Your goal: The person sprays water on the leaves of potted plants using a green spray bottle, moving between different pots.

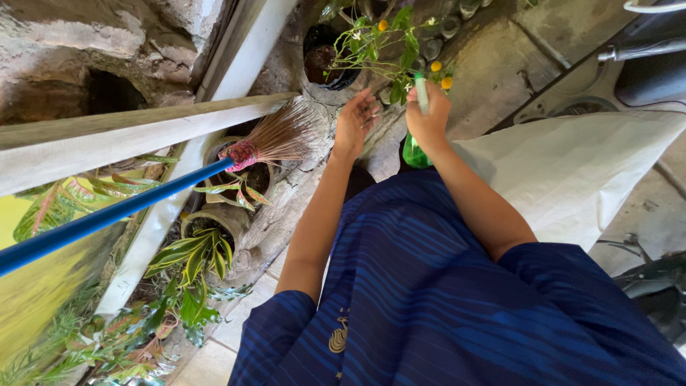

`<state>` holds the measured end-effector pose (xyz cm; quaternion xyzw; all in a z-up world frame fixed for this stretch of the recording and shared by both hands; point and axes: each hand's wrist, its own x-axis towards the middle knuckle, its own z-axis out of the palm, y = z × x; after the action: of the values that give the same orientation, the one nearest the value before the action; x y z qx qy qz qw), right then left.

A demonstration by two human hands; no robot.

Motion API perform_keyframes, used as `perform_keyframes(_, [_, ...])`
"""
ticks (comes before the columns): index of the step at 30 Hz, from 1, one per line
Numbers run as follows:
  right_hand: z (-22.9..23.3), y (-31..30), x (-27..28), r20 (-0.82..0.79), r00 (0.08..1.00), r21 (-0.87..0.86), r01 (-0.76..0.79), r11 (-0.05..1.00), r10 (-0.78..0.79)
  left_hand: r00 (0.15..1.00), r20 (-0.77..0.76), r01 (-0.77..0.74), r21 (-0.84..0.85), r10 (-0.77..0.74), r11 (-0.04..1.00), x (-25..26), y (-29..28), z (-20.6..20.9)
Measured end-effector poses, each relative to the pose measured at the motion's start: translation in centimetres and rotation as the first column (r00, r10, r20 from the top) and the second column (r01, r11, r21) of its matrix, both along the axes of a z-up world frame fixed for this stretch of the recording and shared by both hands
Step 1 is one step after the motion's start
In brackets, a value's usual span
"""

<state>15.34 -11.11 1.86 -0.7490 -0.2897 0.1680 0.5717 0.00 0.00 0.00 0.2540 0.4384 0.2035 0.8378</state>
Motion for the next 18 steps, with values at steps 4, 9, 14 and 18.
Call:
perform_keyframes(4, [2.7, 0.5, -0.2, 0.111, 0.986, 0.011, -0.126, 0.992, 0.124, 1.000, 0.008, -0.011, -0.009, 0.011, 1.000, -0.1, 0.1, 0.0])
perform_keyframes(9, [3.8, 1.2, -0.5, 0.092, 0.975, 0.026, -0.206, 0.978, 0.202, 1.000, -0.002, -0.014, -0.025, 0.014, 1.000, -0.2, 0.0, -0.2])
perform_keyframes(14, [4.6, 1.5, -1.1, 0.128, 0.965, -0.145, -0.209, 0.967, 0.228, 1.000, 0.017, -0.022, -0.031, 0.022, 0.999, -0.6, -0.1, -0.3])
perform_keyframes(18, [5.6, 1.8, -1.3, 0.200, 0.941, -0.005, -0.279, 0.960, 0.274, 0.999, 0.036, -0.024, -0.024, 0.025, 0.999, -0.9, -0.1, -0.4])
